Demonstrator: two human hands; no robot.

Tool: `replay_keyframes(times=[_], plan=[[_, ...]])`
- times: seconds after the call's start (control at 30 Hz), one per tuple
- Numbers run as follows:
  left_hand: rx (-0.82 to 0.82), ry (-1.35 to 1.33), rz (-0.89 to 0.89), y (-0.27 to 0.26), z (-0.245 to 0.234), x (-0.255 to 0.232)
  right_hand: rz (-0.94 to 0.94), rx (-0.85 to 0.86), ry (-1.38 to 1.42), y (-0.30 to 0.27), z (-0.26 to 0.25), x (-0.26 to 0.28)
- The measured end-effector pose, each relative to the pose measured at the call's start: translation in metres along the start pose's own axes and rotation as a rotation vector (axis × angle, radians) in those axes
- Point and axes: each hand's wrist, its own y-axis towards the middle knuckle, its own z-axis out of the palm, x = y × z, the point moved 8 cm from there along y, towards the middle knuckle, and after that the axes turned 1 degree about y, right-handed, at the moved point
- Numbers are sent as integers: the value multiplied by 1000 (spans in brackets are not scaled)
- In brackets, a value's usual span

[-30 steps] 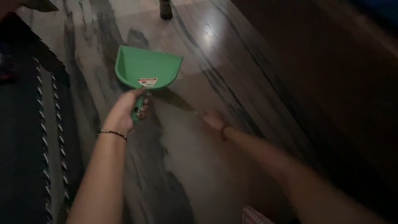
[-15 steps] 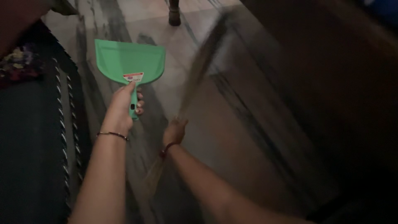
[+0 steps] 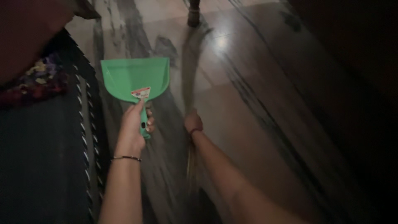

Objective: The person sweeps a tiled floor using a traditional broom and a green dustpan. They gather debris from various areas, including near a bed and an air cooler, and transfer the collected dust into the dustpan.

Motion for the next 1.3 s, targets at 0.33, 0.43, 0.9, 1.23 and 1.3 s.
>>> replay_keyframes(times=[0.33, 0.43, 0.9, 1.23, 1.3], plan=[[-57, 14, 78, -4, -25, -9, -342, -125, -282, -85, -112, 162], [-56, 7, 98, -17, -19, -19, -428, -145, -244, -115, -150, 175], [39, 100, 102, -104, 1, -44, 10, -140, 125, -227, -142, 78], [9, 92, 91, -105, -8, -50, 475, -53, 411, -284, 20, -70], [6, 73, 96, -94, -14, -52, 454, 2, 396, -269, 42, -79]])
